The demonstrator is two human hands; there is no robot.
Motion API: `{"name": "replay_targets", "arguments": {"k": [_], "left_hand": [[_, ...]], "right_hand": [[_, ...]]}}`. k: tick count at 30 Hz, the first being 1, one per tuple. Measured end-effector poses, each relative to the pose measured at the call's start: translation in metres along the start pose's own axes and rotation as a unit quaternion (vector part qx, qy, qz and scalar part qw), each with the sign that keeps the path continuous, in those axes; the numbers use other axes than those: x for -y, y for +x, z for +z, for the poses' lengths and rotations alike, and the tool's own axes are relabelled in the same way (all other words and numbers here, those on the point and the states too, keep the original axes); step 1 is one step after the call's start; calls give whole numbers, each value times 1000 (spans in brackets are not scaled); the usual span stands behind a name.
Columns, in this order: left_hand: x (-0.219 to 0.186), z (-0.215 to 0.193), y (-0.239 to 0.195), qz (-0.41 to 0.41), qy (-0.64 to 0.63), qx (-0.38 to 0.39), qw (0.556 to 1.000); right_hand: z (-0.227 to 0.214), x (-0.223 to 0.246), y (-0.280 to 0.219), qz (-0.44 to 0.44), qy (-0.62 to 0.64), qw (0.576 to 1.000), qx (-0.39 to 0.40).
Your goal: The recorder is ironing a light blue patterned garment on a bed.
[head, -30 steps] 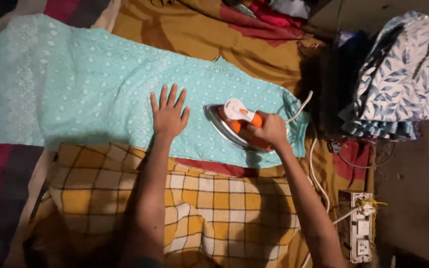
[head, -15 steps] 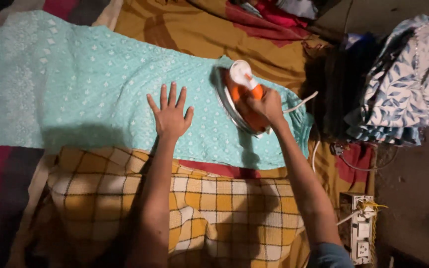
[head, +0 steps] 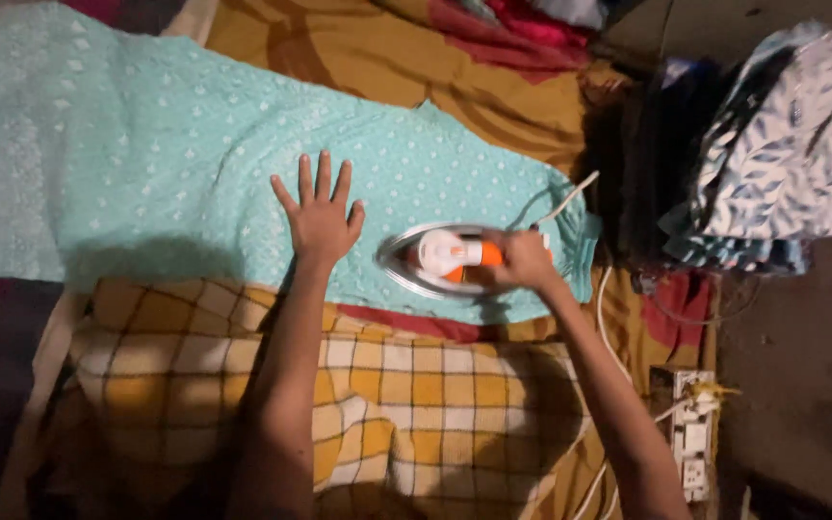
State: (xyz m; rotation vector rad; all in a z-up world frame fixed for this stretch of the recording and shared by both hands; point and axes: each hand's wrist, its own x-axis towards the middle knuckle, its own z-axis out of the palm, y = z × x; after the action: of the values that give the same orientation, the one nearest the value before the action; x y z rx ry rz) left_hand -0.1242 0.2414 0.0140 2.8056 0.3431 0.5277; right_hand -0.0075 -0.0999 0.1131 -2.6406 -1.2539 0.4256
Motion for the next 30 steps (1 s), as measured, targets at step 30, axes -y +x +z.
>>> {"name": "replay_targets", "arguments": {"k": [30], "left_hand": [[42, 15, -23, -38, -43, 2, 998]], "right_hand": [[2, 96, 37, 74, 13, 993, -88]]}}
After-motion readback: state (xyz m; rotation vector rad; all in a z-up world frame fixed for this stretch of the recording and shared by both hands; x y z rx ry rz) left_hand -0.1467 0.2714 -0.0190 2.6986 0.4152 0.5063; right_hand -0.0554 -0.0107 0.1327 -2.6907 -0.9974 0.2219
